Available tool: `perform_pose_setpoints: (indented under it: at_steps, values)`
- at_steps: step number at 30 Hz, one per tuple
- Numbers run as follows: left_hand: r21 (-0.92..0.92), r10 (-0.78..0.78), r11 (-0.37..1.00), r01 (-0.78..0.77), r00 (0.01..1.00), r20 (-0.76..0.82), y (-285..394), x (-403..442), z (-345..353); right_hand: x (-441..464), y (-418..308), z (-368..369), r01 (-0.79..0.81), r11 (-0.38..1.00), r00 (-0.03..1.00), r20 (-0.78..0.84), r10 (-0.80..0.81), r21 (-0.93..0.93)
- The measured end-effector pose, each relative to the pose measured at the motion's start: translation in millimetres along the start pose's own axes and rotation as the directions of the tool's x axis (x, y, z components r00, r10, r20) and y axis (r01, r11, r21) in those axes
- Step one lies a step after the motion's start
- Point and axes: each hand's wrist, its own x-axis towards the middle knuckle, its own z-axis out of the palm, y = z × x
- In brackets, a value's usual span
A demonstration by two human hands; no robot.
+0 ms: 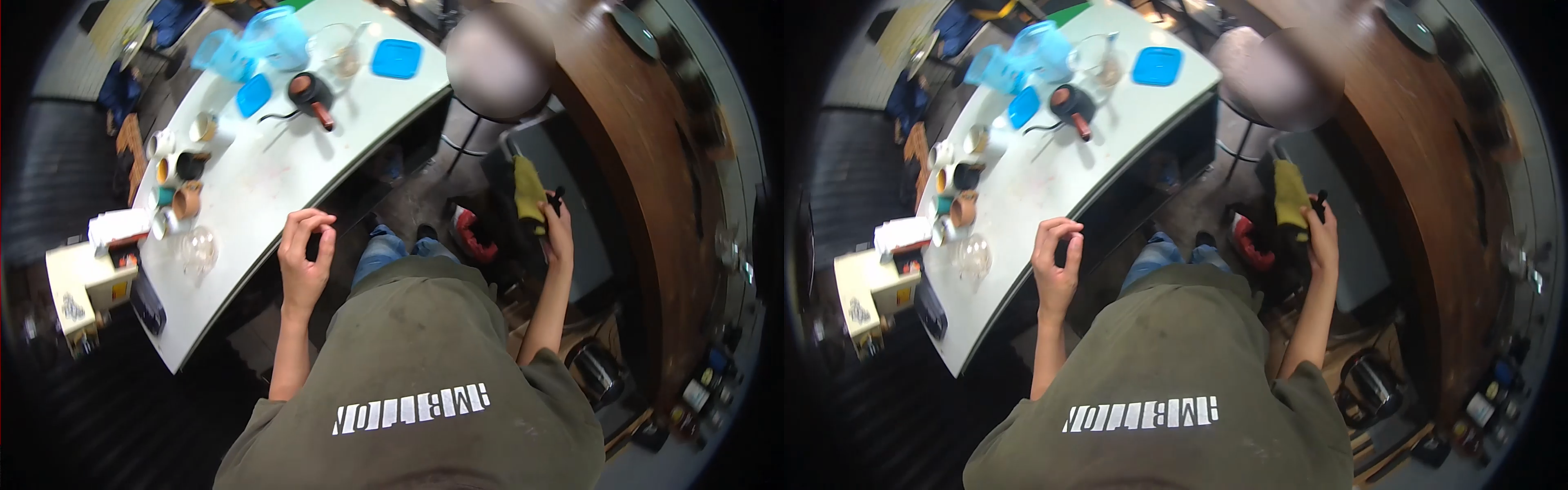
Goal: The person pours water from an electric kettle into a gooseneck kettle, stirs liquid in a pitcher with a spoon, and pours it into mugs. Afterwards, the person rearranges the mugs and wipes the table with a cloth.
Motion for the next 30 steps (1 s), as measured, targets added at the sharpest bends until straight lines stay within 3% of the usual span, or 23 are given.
perform_pose_setpoints:
  at_steps: [1,3,4,6,9,12,16,18,19,22,24,25,26,27,28,30]
  values:
    - [-0.012,-0.028,1.000,0.027,0.999,-0.034,-1,-2,-4,-4,-3,20,-0.008,1.000,0.999,0.048,0.008,-0.009]
    - [-0.024,-0.063,0.998,0.061,0.993,-0.102,-4,-7,-12,-12,-9,62,-0.003,0.986,0.954,0.296,0.053,-0.169]
    - [0.005,-0.054,0.998,0.055,0.992,-0.118,-7,-9,-18,-24,-21,92,0.089,0.962,0.925,0.380,0.017,-0.259]
    - [0.007,-0.079,0.997,0.082,0.984,-0.159,-16,-15,-29,-19,-16,134,0.168,0.949,0.809,0.588,0.023,-0.268]
    - [0.010,-0.120,0.992,0.126,0.963,-0.240,-31,-23,-48,-33,-26,204,0.214,0.922,0.704,0.705,0.085,-0.324]
    - [0.024,-0.147,0.986,0.162,0.939,-0.310,-46,-33,-72,-47,-31,271,0.255,0.867,0.635,0.750,0.184,-0.428]
    - [0.027,-0.188,0.976,0.214,0.906,-0.379,-73,-53,-106,-63,-24,362,0.570,0.750,0.498,0.867,0.008,-0.334]
    - [0.020,-0.210,0.971,0.238,0.890,-0.406,-86,-67,-125,-63,-8,409,0.749,0.643,0.393,0.889,-0.233,-0.162]
    - [0.014,-0.234,0.964,0.265,0.876,-0.422,-93,-75,-134,-80,-23,433,0.614,0.747,0.468,0.880,-0.085,-0.255]
    - [-0.024,-0.300,0.945,0.325,0.837,-0.457,-118,-98,-155,-87,-9,500,0.684,0.701,0.407,0.903,-0.139,-0.200]
    - [-0.034,-0.332,0.932,0.360,0.814,-0.477,-130,-108,-167,-75,17,531,0.724,0.645,0.362,0.931,-0.054,-0.244]
    - [-0.041,-0.337,0.931,0.363,0.811,-0.479,-135,-113,-172,-67,38,540,0.924,0.347,0.241,0.948,-0.208,-0.159]
    - [-0.054,-0.347,0.929,0.367,0.809,-0.474,-140,-118,-177,-67,47,549,0.997,-0.007,0.068,0.948,-0.311,-0.074]
    - [-0.067,-0.357,0.926,0.370,0.808,-0.469,-145,-120,-183,-68,55,558,0.974,0.183,0.166,0.972,-0.166,-0.135]
    - [-0.073,-0.360,0.926,0.371,0.805,-0.472,-151,-122,-187,-72,64,565,0.975,0.178,0.164,0.973,-0.162,-0.134]
    - [-0.106,-0.385,0.919,0.380,0.807,-0.448,-158,-126,-193,-80,88,575,0.991,0.128,0.054,0.979,-0.198,-0.029]
